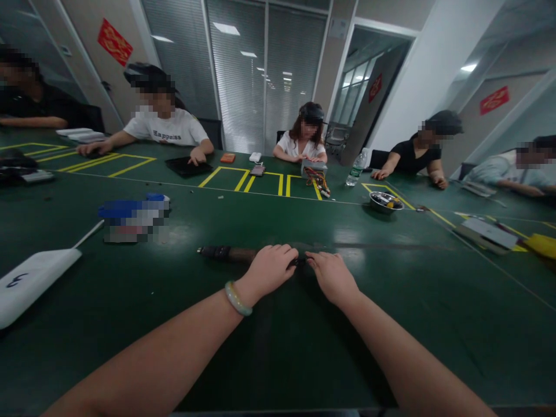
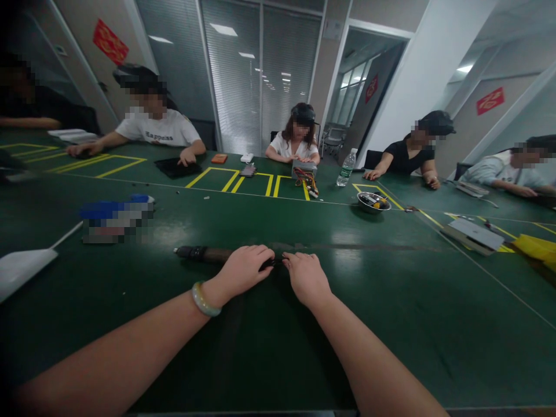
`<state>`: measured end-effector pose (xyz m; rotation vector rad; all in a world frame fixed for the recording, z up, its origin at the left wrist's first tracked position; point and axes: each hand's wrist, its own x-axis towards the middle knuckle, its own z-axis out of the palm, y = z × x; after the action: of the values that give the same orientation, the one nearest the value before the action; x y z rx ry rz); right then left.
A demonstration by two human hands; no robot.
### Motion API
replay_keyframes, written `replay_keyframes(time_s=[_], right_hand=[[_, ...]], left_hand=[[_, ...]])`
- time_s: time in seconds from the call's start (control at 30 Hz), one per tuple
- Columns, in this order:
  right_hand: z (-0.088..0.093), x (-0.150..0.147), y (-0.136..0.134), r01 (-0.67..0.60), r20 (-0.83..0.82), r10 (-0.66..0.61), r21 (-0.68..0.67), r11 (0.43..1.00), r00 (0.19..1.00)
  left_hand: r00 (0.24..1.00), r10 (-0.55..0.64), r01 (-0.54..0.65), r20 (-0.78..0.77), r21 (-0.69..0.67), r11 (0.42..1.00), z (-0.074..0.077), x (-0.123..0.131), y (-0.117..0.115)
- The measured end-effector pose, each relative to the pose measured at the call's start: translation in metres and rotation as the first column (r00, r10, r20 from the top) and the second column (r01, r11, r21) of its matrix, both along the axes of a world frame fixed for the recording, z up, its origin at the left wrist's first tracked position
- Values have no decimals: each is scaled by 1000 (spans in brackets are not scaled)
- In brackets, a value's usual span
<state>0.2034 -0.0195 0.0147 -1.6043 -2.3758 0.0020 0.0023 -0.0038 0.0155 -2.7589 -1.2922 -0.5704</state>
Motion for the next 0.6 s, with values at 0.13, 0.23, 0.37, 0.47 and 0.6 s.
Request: replay_keyframes(time_s=[0.13, 0.23, 0.37, 0.47, 0.6], right_hand=[[-1, 1, -2, 21, -61, -23, -26, 999, 998], [-1, 5, -2, -3, -93, 0, -32, 999, 996], [2, 13, -1, -1, -204, -21, -108, 994, 979], [6, 18, -2, 26, -275, -83, -206, 978, 958], [7, 20, -2, 72, -249, -125, -214, 974, 960]], left_hand=[[1000, -1, 1, -16, 5, 1000, -1, 1, 1], [1000, -7, 8, -29, 7, 1000, -1, 1, 2], [1000, -28, 28, -7, 8, 1000, 0, 0, 1], [999, -40, 40, 21, -8, 999, 0, -1, 2], [997, -65, 67, 49, -22, 998, 0, -2, 4]])
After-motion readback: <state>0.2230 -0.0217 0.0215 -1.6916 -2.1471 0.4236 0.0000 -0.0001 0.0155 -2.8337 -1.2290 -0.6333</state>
